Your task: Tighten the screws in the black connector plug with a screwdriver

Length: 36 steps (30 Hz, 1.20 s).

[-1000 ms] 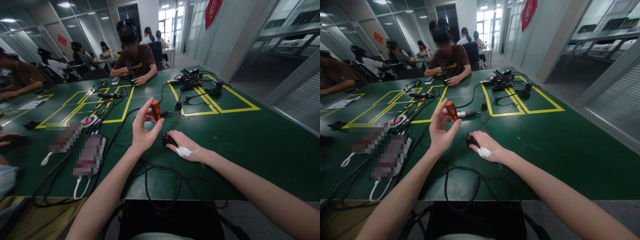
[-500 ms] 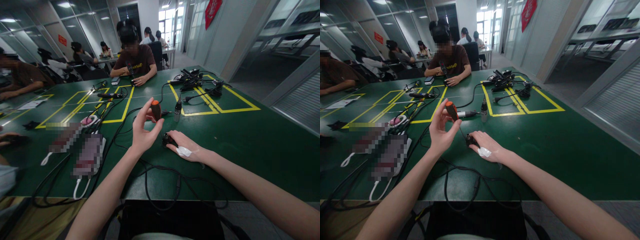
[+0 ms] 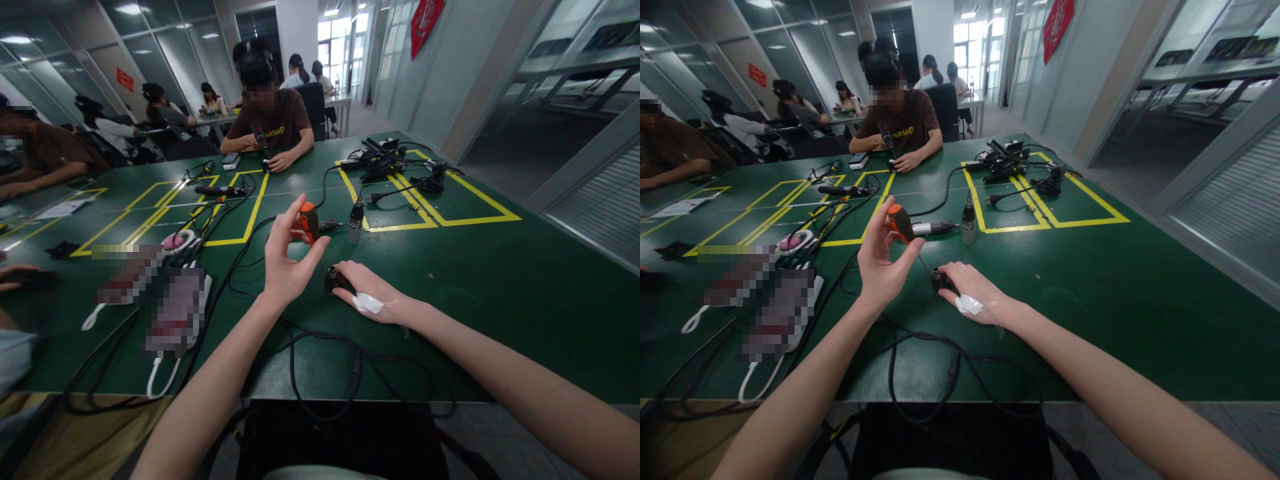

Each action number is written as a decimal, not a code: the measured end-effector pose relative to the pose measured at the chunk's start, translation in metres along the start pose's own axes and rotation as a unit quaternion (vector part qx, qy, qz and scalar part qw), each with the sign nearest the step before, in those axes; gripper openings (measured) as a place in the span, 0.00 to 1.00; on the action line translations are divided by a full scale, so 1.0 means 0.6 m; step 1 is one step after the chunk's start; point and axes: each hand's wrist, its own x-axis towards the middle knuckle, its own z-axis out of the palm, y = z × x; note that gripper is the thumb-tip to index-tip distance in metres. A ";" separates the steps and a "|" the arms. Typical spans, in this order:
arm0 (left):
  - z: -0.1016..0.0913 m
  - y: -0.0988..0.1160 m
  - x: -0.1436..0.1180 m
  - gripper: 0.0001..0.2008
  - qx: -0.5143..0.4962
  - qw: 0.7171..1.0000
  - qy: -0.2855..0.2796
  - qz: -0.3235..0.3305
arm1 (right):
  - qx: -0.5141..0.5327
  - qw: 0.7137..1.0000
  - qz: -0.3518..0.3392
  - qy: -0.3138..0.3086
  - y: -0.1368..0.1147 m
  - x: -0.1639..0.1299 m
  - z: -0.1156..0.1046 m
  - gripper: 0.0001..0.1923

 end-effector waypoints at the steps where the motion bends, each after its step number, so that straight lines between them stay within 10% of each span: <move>1: 0.000 -0.001 0.000 0.34 0.007 1.000 0.004 -0.002 | -0.001 1.000 -0.001 0.000 0.000 0.000 0.000 0.12; 36: 0.003 0.009 -0.002 0.30 -0.030 0.999 -0.036 -0.022 | 0.006 1.000 -0.003 0.003 0.000 0.001 0.000 0.13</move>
